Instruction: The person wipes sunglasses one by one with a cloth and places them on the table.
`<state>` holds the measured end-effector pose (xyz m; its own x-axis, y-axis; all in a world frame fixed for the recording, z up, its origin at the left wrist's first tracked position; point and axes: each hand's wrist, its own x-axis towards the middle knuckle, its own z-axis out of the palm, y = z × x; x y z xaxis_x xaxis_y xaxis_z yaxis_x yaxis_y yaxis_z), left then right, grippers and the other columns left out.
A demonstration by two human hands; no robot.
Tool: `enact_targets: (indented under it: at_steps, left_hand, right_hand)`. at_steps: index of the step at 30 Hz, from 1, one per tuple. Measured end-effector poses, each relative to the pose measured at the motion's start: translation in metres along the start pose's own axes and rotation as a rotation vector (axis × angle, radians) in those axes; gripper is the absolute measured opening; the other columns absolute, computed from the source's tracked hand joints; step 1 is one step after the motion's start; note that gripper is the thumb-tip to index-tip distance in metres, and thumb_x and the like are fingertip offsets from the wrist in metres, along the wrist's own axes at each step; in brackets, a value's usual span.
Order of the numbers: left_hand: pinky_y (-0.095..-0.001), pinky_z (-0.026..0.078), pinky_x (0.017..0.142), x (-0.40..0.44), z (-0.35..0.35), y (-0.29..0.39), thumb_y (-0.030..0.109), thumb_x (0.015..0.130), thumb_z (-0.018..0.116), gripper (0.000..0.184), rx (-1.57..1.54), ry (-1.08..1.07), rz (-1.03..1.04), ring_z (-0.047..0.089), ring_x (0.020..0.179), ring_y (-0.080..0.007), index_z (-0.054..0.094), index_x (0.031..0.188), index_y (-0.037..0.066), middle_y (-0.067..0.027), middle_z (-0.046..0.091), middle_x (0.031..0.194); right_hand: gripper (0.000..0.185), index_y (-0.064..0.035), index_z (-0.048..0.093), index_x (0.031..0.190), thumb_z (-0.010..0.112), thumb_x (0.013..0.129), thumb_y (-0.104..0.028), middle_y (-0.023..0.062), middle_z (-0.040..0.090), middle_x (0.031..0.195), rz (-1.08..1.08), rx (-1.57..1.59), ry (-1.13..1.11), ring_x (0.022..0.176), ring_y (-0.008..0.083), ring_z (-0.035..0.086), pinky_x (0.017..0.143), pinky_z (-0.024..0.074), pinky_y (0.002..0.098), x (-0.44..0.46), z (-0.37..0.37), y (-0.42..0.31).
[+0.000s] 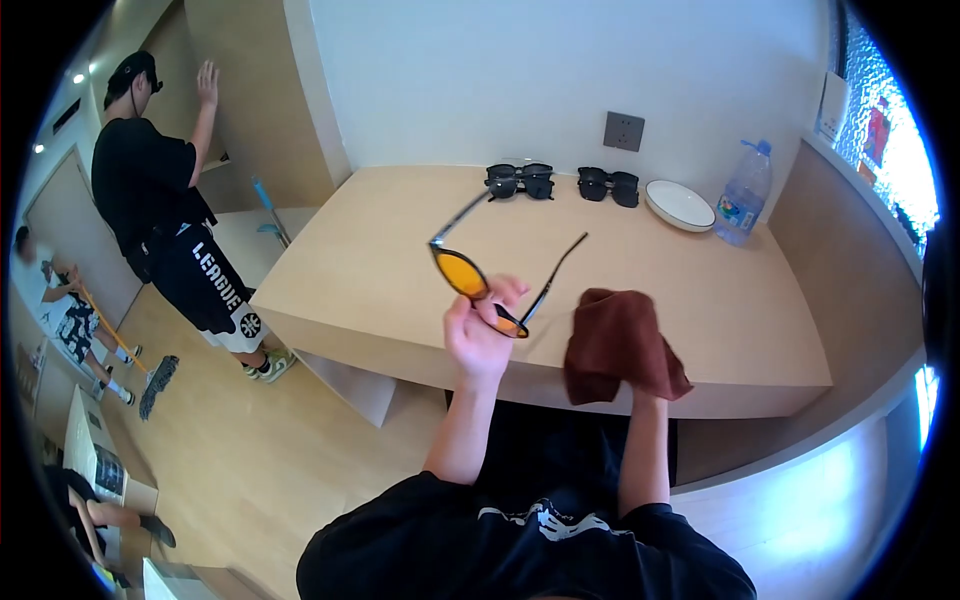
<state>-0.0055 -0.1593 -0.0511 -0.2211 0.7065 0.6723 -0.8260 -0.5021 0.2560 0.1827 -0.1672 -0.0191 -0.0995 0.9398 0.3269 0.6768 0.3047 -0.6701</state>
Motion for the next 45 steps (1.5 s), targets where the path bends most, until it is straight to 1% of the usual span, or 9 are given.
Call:
enact_targets:
  at_steps: [6,8,14,16,20,24,27,30,45]
  left_hand:
    - [-0.0330,0.037,0.100,-0.010,0.009,-0.024,0.025,0.091,0.043,0.038,0.441,0.063,-0.115,0.049,0.116,-0.0223,0.053,0.062,0.001,-0.0196,0.053,0.128]
    - [-0.0304,0.040,0.093,-0.009,0.009,-0.023,0.023,0.090,0.044,0.037,0.513,-0.001,-0.115,0.053,0.109,-0.0202,0.056,0.065,0.000,-0.0179,0.057,0.119]
    - [-0.0258,0.043,0.070,-0.016,-0.002,-0.018,0.019,0.089,0.046,0.032,0.573,-0.028,-0.216,0.057,0.074,-0.0135,0.063,0.076,-0.005,-0.0082,0.065,0.081]
    - [-0.0257,0.043,0.066,-0.015,0.002,-0.010,0.017,0.089,0.048,0.030,0.654,-0.004,-0.161,0.056,0.067,-0.0127,0.064,0.080,-0.006,-0.0064,0.064,0.074]
    - [-0.0295,0.049,0.067,-0.011,0.025,0.008,0.006,0.084,0.054,0.019,0.919,-0.338,-0.295,0.062,0.075,-0.0165,0.065,0.076,-0.005,-0.0150,0.068,0.092]
    - [-0.0359,0.047,0.090,-0.003,0.040,-0.001,0.004,0.078,0.057,0.015,1.222,-0.538,-0.014,0.060,0.109,-0.0306,0.062,0.066,-0.004,-0.0191,0.065,0.111]
    - [-0.0399,0.043,0.098,0.014,0.045,0.002,0.003,0.077,0.056,0.013,1.433,-0.566,0.272,0.050,0.124,-0.0370,0.060,0.066,-0.003,-0.0205,0.053,0.132]
    - [-0.0401,0.041,0.102,0.017,0.043,-0.009,0.007,0.078,0.060,0.011,1.380,-0.696,0.188,0.053,0.121,-0.0356,0.063,0.074,-0.004,-0.0202,0.049,0.136]
    - [-0.0304,0.049,0.080,0.098,-0.012,-0.009,0.008,0.093,0.055,0.014,1.384,-0.709,-0.530,0.063,0.085,-0.0199,0.065,0.095,-0.002,-0.0099,0.066,0.096]
  right_hand:
    - [0.019,-0.0062,0.060,0.071,0.063,0.070,-0.024,0.0135,0.066,0.079,0.105,0.260,-0.343,0.063,0.0243,0.062,0.060,0.0501,0.0304,-0.007,-0.002,-0.053]
    - [0.018,-0.0052,0.059,0.072,0.064,0.070,-0.022,0.0128,0.068,0.082,0.385,0.801,-0.419,0.066,0.0227,0.064,0.062,0.0504,0.0298,-0.010,-0.001,-0.047]
    - [0.012,-0.0024,0.064,0.085,0.065,0.073,0.001,0.0046,0.066,0.082,-0.479,-0.413,-0.082,0.079,0.0110,0.060,0.070,0.0483,0.0238,-0.010,-0.009,-0.050]
    - [0.013,-0.0019,0.064,0.081,0.067,0.069,0.002,0.0090,0.067,0.092,-0.193,0.397,0.155,0.084,0.0163,0.062,0.072,0.0484,0.0243,-0.011,-0.018,-0.039]
    - [0.013,0.0010,0.060,0.072,0.070,0.064,0.002,0.0118,0.067,0.103,-0.295,0.541,0.414,0.093,0.0223,0.063,0.072,0.0504,0.0269,-0.003,-0.019,-0.011]
    - [0.053,-0.0044,0.058,0.124,0.065,0.072,0.005,0.0123,0.061,0.117,-0.497,-0.132,0.361,0.104,0.0227,0.058,0.094,0.0446,0.0301,-0.017,-0.025,0.000]
    - [0.042,-0.0034,0.060,0.118,0.067,0.076,-0.004,0.0098,0.061,0.115,-0.120,0.972,0.071,0.100,0.0189,0.059,0.092,0.0468,0.0303,-0.020,-0.018,-0.013]
    - [0.029,-0.0021,0.061,0.110,0.064,0.081,-0.007,0.0079,0.064,0.107,-0.202,0.377,0.151,0.092,0.0135,0.061,0.083,0.0499,0.0278,-0.026,-0.025,-0.037]
    - [0.040,0.0029,0.054,0.090,0.033,0.101,-0.029,0.0198,0.063,0.084,-0.663,0.963,0.390,0.071,0.0221,0.061,0.067,0.0505,0.0283,0.005,-0.066,0.055]
